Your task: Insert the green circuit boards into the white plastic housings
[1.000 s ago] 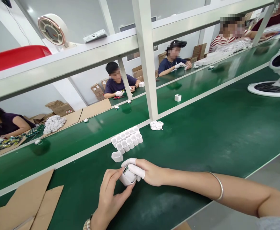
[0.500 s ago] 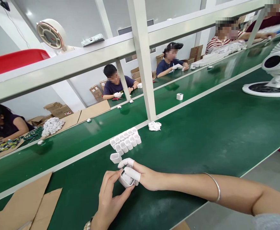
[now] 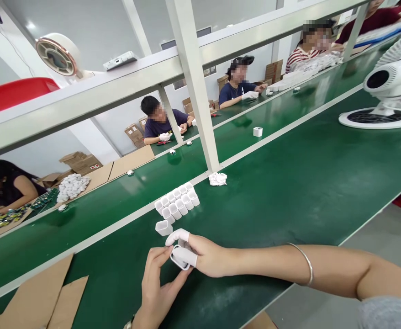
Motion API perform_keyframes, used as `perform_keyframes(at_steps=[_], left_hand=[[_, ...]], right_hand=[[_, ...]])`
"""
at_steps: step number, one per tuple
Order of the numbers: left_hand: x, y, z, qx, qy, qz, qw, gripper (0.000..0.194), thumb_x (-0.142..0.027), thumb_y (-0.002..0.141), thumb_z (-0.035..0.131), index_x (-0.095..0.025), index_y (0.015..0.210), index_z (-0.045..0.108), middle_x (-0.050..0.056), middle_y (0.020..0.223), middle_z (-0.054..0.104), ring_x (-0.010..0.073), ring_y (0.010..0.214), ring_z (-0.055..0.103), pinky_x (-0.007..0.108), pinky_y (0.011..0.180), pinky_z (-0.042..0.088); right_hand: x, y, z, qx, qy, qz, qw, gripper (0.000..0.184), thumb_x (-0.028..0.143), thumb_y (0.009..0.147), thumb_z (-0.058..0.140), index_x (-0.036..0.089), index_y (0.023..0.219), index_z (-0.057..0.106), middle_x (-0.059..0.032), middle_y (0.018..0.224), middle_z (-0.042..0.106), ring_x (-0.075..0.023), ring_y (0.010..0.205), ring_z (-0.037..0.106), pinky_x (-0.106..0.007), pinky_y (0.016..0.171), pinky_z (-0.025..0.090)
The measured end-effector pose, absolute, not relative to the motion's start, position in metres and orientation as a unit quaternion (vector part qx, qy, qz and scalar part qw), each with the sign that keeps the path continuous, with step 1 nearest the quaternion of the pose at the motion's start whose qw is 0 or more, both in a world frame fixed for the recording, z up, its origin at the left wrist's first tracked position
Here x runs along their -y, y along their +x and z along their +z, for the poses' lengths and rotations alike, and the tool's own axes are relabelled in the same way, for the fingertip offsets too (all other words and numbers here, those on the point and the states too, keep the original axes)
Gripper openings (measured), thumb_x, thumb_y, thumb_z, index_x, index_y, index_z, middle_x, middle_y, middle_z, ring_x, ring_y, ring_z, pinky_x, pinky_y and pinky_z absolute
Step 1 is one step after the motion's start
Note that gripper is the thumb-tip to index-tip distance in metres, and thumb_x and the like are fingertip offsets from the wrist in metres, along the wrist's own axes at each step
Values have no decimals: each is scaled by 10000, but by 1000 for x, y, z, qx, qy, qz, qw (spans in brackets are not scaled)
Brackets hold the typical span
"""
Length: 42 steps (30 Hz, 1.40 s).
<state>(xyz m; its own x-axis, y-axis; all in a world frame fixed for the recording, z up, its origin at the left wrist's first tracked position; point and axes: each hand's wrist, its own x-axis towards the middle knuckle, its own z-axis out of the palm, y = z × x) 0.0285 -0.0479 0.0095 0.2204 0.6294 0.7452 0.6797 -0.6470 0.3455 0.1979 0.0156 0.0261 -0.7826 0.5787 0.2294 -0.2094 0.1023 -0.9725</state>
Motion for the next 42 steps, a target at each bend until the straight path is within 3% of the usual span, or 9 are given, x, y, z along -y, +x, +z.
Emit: perform_keyframes(at_steps=[4, 11, 14, 18, 23, 26, 30, 35, 42], left_hand=[[47, 25, 9, 421, -777, -468, 11, 456, -130, 782, 718, -156, 1186, 509, 104, 1068, 571, 207, 994, 592, 342, 827, 541], [46, 22, 6, 412, -781, -468, -37, 474, -139, 811, 683, -185, 1245, 499, 123, 1166, 578, 236, 1122, 578, 398, 930, 531], [47, 23, 7, 419, -783, -459, -23, 456, -135, 811, 680, -184, 1235, 522, 118, 1151, 592, 236, 1099, 594, 387, 915, 538], [48, 25, 9, 415, -785, -460, -11, 475, -118, 810, 677, -182, 1259, 536, 121, 1120, 604, 230, 1040, 614, 363, 864, 550], [47, 25, 12, 416, -776, -473, -44, 494, -137, 793, 706, -215, 1259, 564, 107, 1104, 629, 224, 1010, 631, 349, 846, 560], [46, 22, 12, 431, -753, -479, -132, 489, -177, 789, 723, -251, 1252, 587, 99, 1151, 637, 227, 1060, 628, 353, 890, 553], [44, 13, 16, 419, -702, -472, -330, 442, -309, 810, 709, -245, 1239, 628, 123, 1265, 614, 276, 1171, 589, 393, 966, 515], [44, 5, 20, 391, -576, -461, -551, 464, -474, 849, 609, -193, 1216, 657, 145, 1174, 665, 309, 1079, 625, 414, 908, 517], [45, 11, 18, 402, -494, -451, -625, 484, -509, 896, 510, -114, 1097, 703, 139, 910, 696, 242, 814, 643, 320, 689, 507]], right_hand=[[-16, 197, 22, 669, -115, 658, 325, 488, 482, 973, 438, 180, 1352, 376, 15, 803, 483, -104, 686, 490, -279, 657, 449], [-17, 203, 30, 713, -129, 606, 328, 461, 418, 987, 427, 141, 1355, 406, -25, 829, 574, -130, 718, 566, -306, 691, 500], [-17, 205, 29, 760, -148, 548, 315, 433, 344, 986, 427, 150, 1371, 399, -44, 871, 602, -142, 731, 586, -312, 705, 507], [-14, 206, 22, 821, -179, 440, 316, 449, 278, 976, 406, 185, 1415, 395, -114, 1093, 595, -194, 913, 563, -373, 827, 483], [-12, 204, 18, 824, -181, 444, 302, 505, 282, 965, 424, 193, 1458, 359, -112, 1081, 593, -211, 947, 536, -397, 857, 471], [-14, 204, 21, 794, -180, 482, 323, 470, 322, 971, 436, 180, 1419, 422, -79, 1000, 605, -175, 861, 544, -339, 790, 488], [-25, 208, 30, 786, -213, 472, 338, 345, 380, 971, 450, 176, 1124, 682, -58, 897, 595, -165, 827, 555, -321, 782, 485], [-40, 215, 37, 772, -223, 472, 363, 255, 384, 851, 657, 202, 1009, 737, -34, 853, 589, -138, 734, 570, -293, 717, 499], [-37, 215, 37, 776, -177, 502, 339, 257, 356, 796, 712, 180, 981, 743, -24, 818, 578, -112, 672, 549, -266, 661, 502]])
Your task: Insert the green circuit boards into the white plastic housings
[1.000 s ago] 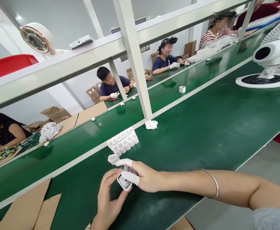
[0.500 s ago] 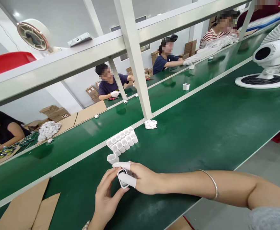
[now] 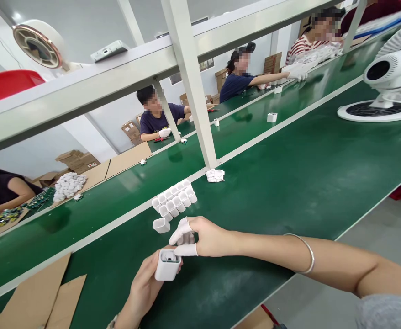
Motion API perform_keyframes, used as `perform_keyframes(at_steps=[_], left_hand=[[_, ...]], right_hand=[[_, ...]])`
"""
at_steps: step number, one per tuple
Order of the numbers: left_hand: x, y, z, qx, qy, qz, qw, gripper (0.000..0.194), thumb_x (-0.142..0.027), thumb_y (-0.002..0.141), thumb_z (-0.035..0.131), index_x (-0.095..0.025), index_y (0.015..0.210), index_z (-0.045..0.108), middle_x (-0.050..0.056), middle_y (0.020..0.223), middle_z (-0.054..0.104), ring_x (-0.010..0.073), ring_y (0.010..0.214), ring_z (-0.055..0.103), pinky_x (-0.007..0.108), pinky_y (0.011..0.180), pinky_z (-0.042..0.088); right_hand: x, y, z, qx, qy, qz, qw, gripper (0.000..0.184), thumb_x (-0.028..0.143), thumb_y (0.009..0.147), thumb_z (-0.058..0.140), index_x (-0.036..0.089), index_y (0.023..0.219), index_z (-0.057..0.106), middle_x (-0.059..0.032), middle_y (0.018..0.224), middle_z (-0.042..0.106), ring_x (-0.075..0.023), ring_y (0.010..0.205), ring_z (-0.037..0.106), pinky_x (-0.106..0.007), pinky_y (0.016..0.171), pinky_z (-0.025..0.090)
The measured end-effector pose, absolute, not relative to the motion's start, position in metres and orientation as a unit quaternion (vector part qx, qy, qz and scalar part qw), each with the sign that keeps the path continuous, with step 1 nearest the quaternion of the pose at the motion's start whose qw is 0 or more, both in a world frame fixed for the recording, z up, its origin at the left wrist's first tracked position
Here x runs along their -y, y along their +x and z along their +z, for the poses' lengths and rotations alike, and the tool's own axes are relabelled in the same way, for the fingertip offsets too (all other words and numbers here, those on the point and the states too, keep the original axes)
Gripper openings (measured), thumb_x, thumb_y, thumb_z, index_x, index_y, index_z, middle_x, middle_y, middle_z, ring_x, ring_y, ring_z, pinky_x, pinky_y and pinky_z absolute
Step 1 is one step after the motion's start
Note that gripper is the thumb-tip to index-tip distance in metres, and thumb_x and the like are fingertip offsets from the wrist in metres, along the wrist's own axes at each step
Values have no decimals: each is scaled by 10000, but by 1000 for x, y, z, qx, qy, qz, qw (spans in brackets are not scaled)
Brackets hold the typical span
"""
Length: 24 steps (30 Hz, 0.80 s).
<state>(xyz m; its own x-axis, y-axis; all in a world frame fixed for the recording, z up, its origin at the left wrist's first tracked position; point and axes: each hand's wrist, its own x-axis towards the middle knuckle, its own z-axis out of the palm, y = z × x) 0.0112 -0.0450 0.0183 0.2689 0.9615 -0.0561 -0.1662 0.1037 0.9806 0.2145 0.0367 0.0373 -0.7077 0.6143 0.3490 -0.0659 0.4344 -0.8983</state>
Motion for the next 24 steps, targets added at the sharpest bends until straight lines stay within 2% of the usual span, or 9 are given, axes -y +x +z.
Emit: perform_keyframes(at_steps=[4, 8, 12, 15, 20, 24], left_hand=[[47, 15, 13, -436, 464, 456, 622, 499, -537, 894, 505, -104, 1027, 714, 101, 802, 680, 197, 710, 612, 297, 645, 493], [48, 15, 5, -475, 489, 448, 579, 524, -586, 871, 514, -117, 997, 711, 70, 718, 662, 190, 664, 594, 306, 635, 501], [47, 15, 2, -505, 520, 419, 546, 564, -618, 897, 432, -125, 947, 700, 60, 688, 648, 182, 643, 592, 297, 615, 498], [47, 15, 0, -512, 517, 415, 547, 556, -621, 894, 436, -125, 875, 688, 51, 672, 636, 172, 626, 587, 281, 588, 489], [50, 14, -7, -534, 520, 430, 510, 483, -549, 917, 445, -146, 847, 701, 55, 674, 649, 182, 624, 599, 279, 542, 486], [50, 18, -1, -534, 540, 412, 503, 498, -525, 933, 415, -152, 817, 723, 57, 663, 666, 182, 598, 606, 285, 542, 500]], right_hand=[[-34, 216, 42, 795, -186, 491, 305, 228, 330, 798, 695, 175, 956, 752, -28, 804, 584, -112, 675, 524, -253, 649, 484], [-34, 217, 44, 786, -183, 529, 263, 206, 254, 781, 683, 171, 956, 753, -34, 843, 596, -106, 666, 531, -242, 632, 485], [-30, 215, 43, 816, -175, 470, 286, 228, 196, 788, 644, 200, 989, 751, -32, 829, 604, -121, 707, 538, -247, 665, 487], [-26, 214, 42, 828, -176, 443, 294, 242, 180, 799, 625, 208, 1008, 743, -37, 836, 623, -132, 734, 551, -257, 691, 490], [-24, 214, 39, 822, -184, 460, 280, 215, 190, 787, 648, 201, 975, 752, -33, 828, 633, -125, 701, 535, -247, 659, 477], [-26, 213, 36, 813, -185, 477, 277, 187, 202, 790, 657, 205, 943, 765, -24, 808, 633, -117, 682, 515, -238, 633, 457]])
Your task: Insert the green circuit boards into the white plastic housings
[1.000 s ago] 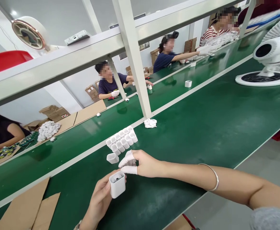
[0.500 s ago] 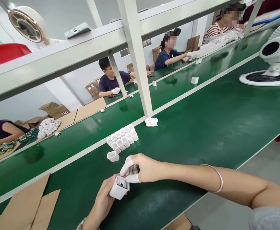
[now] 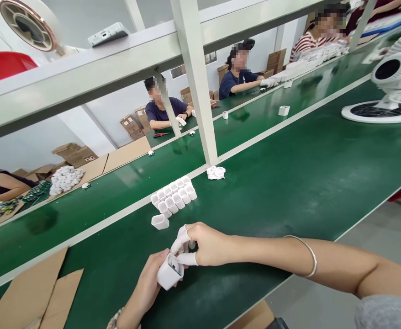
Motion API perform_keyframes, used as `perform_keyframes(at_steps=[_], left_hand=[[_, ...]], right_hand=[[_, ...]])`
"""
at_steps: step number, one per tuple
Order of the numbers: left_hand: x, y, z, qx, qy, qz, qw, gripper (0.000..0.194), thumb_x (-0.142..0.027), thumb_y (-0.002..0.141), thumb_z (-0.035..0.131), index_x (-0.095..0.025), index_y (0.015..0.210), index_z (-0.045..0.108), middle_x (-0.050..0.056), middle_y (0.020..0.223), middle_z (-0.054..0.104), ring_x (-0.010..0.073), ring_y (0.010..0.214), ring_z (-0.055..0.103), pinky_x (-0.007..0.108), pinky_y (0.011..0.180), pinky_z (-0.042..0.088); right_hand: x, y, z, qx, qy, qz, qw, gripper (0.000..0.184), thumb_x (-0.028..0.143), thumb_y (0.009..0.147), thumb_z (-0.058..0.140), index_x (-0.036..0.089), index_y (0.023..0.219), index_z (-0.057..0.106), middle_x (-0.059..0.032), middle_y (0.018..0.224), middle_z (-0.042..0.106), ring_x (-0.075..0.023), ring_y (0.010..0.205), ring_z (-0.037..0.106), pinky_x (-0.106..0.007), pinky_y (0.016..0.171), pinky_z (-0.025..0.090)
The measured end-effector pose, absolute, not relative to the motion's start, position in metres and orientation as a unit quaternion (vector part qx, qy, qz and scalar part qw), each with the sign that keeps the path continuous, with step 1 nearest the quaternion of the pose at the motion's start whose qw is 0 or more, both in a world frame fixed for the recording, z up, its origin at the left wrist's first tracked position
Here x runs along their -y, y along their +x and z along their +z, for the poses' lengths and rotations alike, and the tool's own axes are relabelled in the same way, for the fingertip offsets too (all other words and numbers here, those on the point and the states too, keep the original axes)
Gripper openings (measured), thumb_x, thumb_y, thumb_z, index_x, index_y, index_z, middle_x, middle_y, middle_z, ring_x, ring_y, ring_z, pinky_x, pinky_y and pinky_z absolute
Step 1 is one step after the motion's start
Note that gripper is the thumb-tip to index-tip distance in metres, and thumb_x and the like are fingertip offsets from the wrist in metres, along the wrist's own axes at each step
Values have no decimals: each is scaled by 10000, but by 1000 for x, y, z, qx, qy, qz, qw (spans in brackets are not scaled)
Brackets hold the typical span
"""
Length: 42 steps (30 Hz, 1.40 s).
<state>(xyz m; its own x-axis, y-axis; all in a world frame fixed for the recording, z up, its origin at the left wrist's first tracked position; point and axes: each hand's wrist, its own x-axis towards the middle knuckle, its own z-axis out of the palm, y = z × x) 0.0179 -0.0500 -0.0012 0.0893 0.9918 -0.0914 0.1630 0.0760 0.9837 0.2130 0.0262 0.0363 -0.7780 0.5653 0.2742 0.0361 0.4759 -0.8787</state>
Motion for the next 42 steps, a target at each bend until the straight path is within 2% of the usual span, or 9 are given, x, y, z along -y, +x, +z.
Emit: perform_keyframes(at_steps=[6, 11, 16, 20, 27, 31, 36, 42], left_hand=[[48, 26, 20, -505, 571, 353, 542, 558, -536, 940, 369, -161, 795, 756, 65, 692, 701, 181, 564, 612, 284, 550, 508], [50, 24, 26, -503, 584, 373, 517, 515, -513, 933, 409, -163, 802, 764, 75, 727, 711, 200, 618, 630, 311, 608, 530], [50, 18, 18, -528, 547, 337, 554, 553, -525, 942, 359, -134, 873, 744, 83, 795, 722, 199, 681, 638, 306, 692, 527], [50, 18, 19, -535, 535, 323, 568, 526, -513, 936, 374, -132, 892, 734, 85, 844, 728, 217, 776, 648, 305, 769, 509], [50, 18, 27, -521, 565, 311, 559, 538, -488, 946, 351, -140, 828, 744, 78, 834, 721, 216, 789, 638, 299, 807, 489], [50, 16, 19, -544, 551, 346, 531, 510, -511, 923, 402, -140, 826, 739, 87, 868, 718, 235, 856, 633, 309, 830, 485], [50, 19, 13, -519, 560, 344, 546, 546, -546, 919, 396, -135, 806, 737, 86, 803, 711, 223, 776, 630, 325, 816, 488], [51, 20, 13, -505, 556, 336, 569, 541, -553, 916, 407, -132, 835, 736, 90, 822, 716, 220, 770, 637, 327, 810, 493]], right_hand=[[-27, 212, 36, 815, -188, 472, 277, 159, 185, 796, 640, 197, 885, 770, -21, 788, 647, -117, 674, 525, -244, 636, 452], [-29, 213, 37, 795, -194, 506, 272, 179, 236, 798, 656, 180, 931, 762, -34, 825, 641, -114, 672, 526, -244, 639, 461], [-36, 214, 39, 746, -158, 608, 220, 293, 289, 705, 781, 155, 964, 752, -36, 851, 650, -106, 655, 543, -229, 608, 450], [-36, 213, 39, 723, -158, 642, 200, 360, 317, 647, 834, 142, 951, 750, -36, 821, 664, -106, 638, 548, -229, 598, 441], [-36, 212, 41, 669, -152, 704, 181, 343, 335, 623, 852, 135, 879, 740, -30, 813, 668, -127, 704, 595, -249, 673, 467], [-34, 210, 41, 641, -162, 729, 178, 384, 324, 569, 881, 132, 862, 721, -10, 769, 662, -107, 636, 587, -247, 659, 470], [-28, 207, 38, 618, -213, 735, 181, 422, 273, 543, 894, 134, 891, 700, -1, 758, 659, -82, 607, 542, -211, 594, 424], [-27, 207, 37, 560, -219, 785, 149, 421, 243, 502, 902, 122, 842, 686, 8, 708, 633, -96, 619, 546, -218, 581, 413]])
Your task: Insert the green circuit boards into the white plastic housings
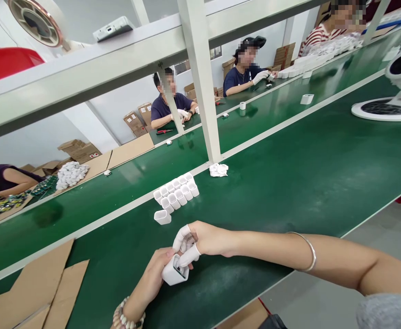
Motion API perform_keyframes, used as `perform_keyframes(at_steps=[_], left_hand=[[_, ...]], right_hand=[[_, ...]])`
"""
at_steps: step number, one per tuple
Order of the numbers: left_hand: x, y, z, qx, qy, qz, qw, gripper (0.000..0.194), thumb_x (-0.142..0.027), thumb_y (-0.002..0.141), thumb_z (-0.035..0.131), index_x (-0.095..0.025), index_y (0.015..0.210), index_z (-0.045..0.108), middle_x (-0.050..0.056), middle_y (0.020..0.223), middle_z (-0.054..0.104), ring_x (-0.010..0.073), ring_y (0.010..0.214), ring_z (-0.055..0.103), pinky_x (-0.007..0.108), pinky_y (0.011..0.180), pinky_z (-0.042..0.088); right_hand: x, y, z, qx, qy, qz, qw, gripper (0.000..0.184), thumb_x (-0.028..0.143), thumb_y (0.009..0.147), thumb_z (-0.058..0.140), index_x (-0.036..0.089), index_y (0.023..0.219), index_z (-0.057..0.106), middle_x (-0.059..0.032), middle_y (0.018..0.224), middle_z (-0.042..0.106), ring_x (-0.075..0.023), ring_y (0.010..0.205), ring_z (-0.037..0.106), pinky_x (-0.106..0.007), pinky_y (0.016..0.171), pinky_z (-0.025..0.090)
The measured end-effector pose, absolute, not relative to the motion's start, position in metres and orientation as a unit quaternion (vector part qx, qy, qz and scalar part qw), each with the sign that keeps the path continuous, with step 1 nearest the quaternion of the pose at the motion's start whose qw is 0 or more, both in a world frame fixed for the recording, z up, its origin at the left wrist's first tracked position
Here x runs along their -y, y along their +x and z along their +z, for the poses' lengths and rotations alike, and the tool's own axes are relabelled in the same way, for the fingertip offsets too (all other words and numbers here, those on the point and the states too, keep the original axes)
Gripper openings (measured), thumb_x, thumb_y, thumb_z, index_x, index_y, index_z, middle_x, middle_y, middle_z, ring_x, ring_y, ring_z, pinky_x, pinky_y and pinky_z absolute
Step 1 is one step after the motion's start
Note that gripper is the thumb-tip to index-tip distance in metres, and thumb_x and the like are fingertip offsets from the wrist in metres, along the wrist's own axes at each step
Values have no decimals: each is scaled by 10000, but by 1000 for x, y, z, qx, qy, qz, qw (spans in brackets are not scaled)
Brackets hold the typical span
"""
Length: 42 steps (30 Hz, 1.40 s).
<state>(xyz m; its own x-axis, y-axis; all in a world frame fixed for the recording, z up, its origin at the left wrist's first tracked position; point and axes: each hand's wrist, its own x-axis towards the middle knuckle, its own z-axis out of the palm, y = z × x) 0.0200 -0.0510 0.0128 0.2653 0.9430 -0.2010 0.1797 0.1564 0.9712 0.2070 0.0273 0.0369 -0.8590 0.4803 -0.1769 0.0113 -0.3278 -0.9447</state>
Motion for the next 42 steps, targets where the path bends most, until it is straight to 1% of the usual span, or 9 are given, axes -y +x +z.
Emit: perform_keyframes(at_steps=[13, 22, 25, 28, 30, 33, 37, 40, 42], left_hand=[[51, 20, 15, -503, 574, 332, 554, 560, -555, 929, 384, -127, 827, 731, 88, 815, 711, 213, 770, 632, 314, 815, 483], [51, 18, 18, -521, 563, 331, 550, 534, -526, 930, 387, -134, 841, 738, 87, 828, 706, 222, 790, 626, 316, 805, 482], [49, 16, 17, -525, 559, 346, 541, 506, -501, 932, 388, -146, 844, 738, 85, 842, 702, 228, 815, 618, 307, 777, 477], [44, 14, 15, -501, 570, 364, 539, 515, -479, 941, 357, -143, 817, 728, 79, 805, 683, 204, 752, 590, 288, 723, 455], [40, 14, 13, -489, 575, 372, 540, 506, -493, 934, 358, -142, 843, 710, 73, 798, 665, 190, 731, 567, 273, 680, 432], [35, 16, 8, -467, 577, 392, 544, 483, -561, 903, 412, -145, 926, 656, 58, 817, 632, 175, 736, 542, 261, 655, 404], [33, 20, 4, -395, 559, 460, 566, 579, -657, 856, 456, -165, 1151, 532, 74, 941, 612, 172, 753, 539, 289, 676, 423], [29, 9, 7, -375, 577, 518, 508, 588, -611, 882, 469, -181, 1282, 442, 114, 1046, 594, 196, 839, 551, 322, 724, 448], [23, -8, 11, -382, 596, 543, 451, 536, -553, 911, 464, -182, 1297, 431, 129, 1087, 586, 193, 842, 557, 321, 716, 454]], right_hand=[[-29, 207, 33, 566, -204, 784, 152, 392, 207, 547, 879, 127, 882, 692, 12, 713, 634, -93, 637, 557, -199, 577, 425], [-30, 207, 34, 589, -181, 773, 149, 367, 309, 657, 823, 134, 935, 660, -20, 788, 655, -126, 661, 608, -282, 683, 497], [-28, 210, 37, 679, -174, 689, 185, 405, 360, 703, 785, 159, 1032, 660, -41, 884, 637, -152, 763, 604, -311, 748, 493], [-23, 214, 37, 797, -186, 514, 258, 533, 350, 637, 821, 221, 1125, 651, -69, 1111, 550, -212, 1009, 554, -364, 908, 452], [-18, 214, 34, 832, -184, 431, 295, 508, 319, 648, 805, 235, 1125, 653, -78, 1164, 503, -227, 1084, 520, -385, 967, 419], [-13, 210, 31, 848, -167, 365, 346, 390, 246, 697, 742, 221, 1077, 661, -80, 1098, 535, -220, 1059, 533, -382, 952, 424], [-19, 208, 41, 849, -121, 347, 381, 376, 157, 675, 708, 223, 1038, 636, -52, 1009, 613, -205, 990, 571, -355, 899, 448], [-40, 212, 66, 845, -136, 354, 378, 276, 162, 709, 682, 197, 974, 612, -42, 953, 638, -188, 917, 597, -331, 845, 472], [-67, 213, 87, 846, -184, 339, 369, 183, 192, 760, 654, 178, 930, 589, -36, 899, 641, -170, 843, 605, -311, 794, 487]])
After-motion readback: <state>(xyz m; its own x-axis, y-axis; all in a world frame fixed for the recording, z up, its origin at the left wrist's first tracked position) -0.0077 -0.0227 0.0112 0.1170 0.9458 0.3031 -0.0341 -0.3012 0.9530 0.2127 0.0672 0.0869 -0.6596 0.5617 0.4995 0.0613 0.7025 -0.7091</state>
